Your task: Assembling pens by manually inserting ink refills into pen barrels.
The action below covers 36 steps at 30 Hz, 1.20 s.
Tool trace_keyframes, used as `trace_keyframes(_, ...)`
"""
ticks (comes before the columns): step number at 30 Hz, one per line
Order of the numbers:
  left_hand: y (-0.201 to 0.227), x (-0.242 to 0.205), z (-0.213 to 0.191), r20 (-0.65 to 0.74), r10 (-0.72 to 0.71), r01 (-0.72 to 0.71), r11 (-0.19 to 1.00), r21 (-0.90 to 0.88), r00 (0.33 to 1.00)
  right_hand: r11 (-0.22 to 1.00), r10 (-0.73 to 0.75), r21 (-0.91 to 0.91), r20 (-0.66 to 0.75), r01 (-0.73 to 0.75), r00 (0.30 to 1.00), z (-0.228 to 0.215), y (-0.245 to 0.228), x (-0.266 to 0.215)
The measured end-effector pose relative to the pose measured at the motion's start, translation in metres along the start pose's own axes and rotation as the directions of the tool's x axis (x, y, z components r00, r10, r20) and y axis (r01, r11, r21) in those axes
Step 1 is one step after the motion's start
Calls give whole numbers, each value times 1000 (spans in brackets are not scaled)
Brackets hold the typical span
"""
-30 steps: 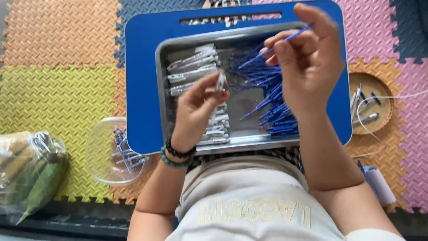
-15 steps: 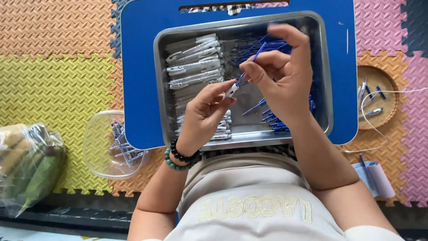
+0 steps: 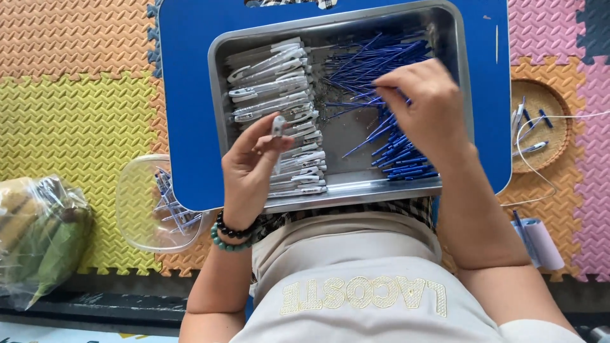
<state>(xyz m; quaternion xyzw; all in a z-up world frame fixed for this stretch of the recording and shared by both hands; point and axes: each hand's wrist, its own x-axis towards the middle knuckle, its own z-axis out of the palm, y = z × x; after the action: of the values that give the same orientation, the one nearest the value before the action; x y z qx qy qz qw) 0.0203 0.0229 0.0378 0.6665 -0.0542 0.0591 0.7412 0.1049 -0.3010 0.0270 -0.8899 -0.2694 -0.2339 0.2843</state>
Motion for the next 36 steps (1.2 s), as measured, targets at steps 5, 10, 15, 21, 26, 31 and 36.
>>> trace_keyframes(5,-21,-20,-9,-85,26,-24,1000,20,996,985,12,-170,107,6,994,-12,32,-44)
trace_keyframes(10,-30,-35,-5,-130,46,-33,995,96,991,957,-51,-265,250,119,967,-15,11,-51)
trace_keyframes(15,-39,-33,4,-115,123,-91,965,246,986,876,-82,-442,258,193,963,-10,29,-56)
trace_keyframes(21,-44,-21,6,106,308,-319,806,499,945,846,-38,-496,311,196,950,6,50,-68)
trace_keyframes(26,-48,-25,14,153,301,-335,774,537,941,864,-30,-472,294,172,955,13,46,-65)
trace_keyframes(31,-49,-31,10,215,294,-364,724,586,931,875,-35,-451,308,178,951,17,48,-72)
trace_keyframes(36,-52,-31,11,207,327,-384,704,598,922,915,-7,-391,233,101,972,19,47,-75)
